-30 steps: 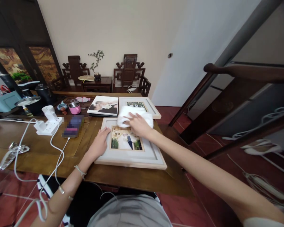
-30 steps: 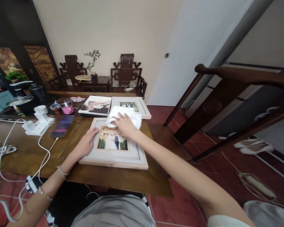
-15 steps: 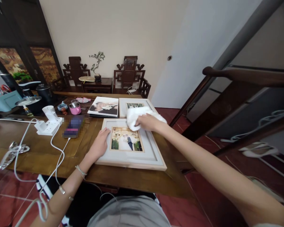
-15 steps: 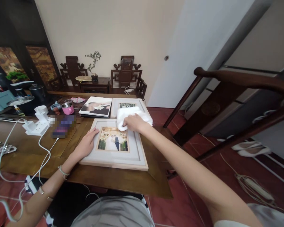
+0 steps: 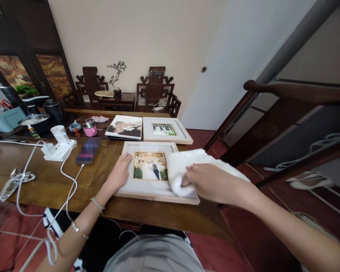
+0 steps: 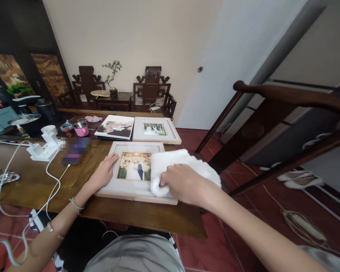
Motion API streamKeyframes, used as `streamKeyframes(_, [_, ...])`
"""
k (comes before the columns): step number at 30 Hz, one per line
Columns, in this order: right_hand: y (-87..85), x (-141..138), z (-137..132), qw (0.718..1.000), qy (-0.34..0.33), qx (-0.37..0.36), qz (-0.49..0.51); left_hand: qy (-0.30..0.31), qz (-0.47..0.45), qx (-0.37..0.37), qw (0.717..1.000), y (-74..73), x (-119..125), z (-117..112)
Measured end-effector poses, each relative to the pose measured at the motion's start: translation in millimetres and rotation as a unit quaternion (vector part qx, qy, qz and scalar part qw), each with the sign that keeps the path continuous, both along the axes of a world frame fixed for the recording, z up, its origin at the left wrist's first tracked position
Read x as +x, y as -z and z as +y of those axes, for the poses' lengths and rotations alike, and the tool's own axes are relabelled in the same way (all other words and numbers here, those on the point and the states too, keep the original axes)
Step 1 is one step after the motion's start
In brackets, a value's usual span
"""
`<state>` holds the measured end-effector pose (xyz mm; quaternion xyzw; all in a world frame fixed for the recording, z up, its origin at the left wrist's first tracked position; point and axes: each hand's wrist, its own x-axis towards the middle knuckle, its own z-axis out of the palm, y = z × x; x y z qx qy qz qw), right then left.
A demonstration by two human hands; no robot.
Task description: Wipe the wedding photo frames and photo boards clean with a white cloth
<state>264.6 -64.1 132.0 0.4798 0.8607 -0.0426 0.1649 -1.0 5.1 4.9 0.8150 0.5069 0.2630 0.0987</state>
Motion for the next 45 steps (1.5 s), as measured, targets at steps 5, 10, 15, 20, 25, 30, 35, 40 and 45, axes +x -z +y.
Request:
streamKeyframes(5, [-1.0,-0.6,-31.5,1.0,-0.012,-0.003,-0.001,-0.002,0.013,-0.01,1.0,-2.0,0.3,-0.9])
streamKeyframes(10, [25.5,-3.0,16.8,0.99,0.041,0.132,0.001,-0.001,0.017,-0.009,1.0,-1.8,0.5,-0.8])
streamKeyframes(15, [58.5,-11.1,81.3,0.963,0.001,0.268,0.009,-0.002,0.028,-0.006,1.0,-1.2,0.5,0.0])
streamKeyframes(20, [76.0,-19.6,86.6,0.97,-0.025,0.241,0.014,0.002,0.019,-0.006,1.0,-0.7,-0.1,0.6])
streamKeyframes(25, [58.9,-17.8,43.9,0.984,-0.074,0.16,0.013,-0.003,0.024,-0.001,1.0,0.8,0.2,0.9])
streamKeyframes(30, [17.5,-24.4,-19.5,0.993,-0.102,0.028,0.044,-0.003,0.029,0.004,1.0,2.1,0.3,0.8])
streamKeyframes(35, [20.9,-30.6,-26.9,0.995,-0.073,0.013,0.073,-0.006,0.021,0.01,1.0,3.5,0.1,0.9])
streamKeyframes(40, [65.8,-22.7,43.4,0.986,-0.027,0.15,0.06,-0.002,0.009,-0.003,1.0,1.2,0.0,0.8])
streamKeyframes(45, [83.5,-17.9,106.0,0.97,-0.016,0.236,0.056,0.007,0.006,-0.004,1.0,0.1,-1.4,1.1])
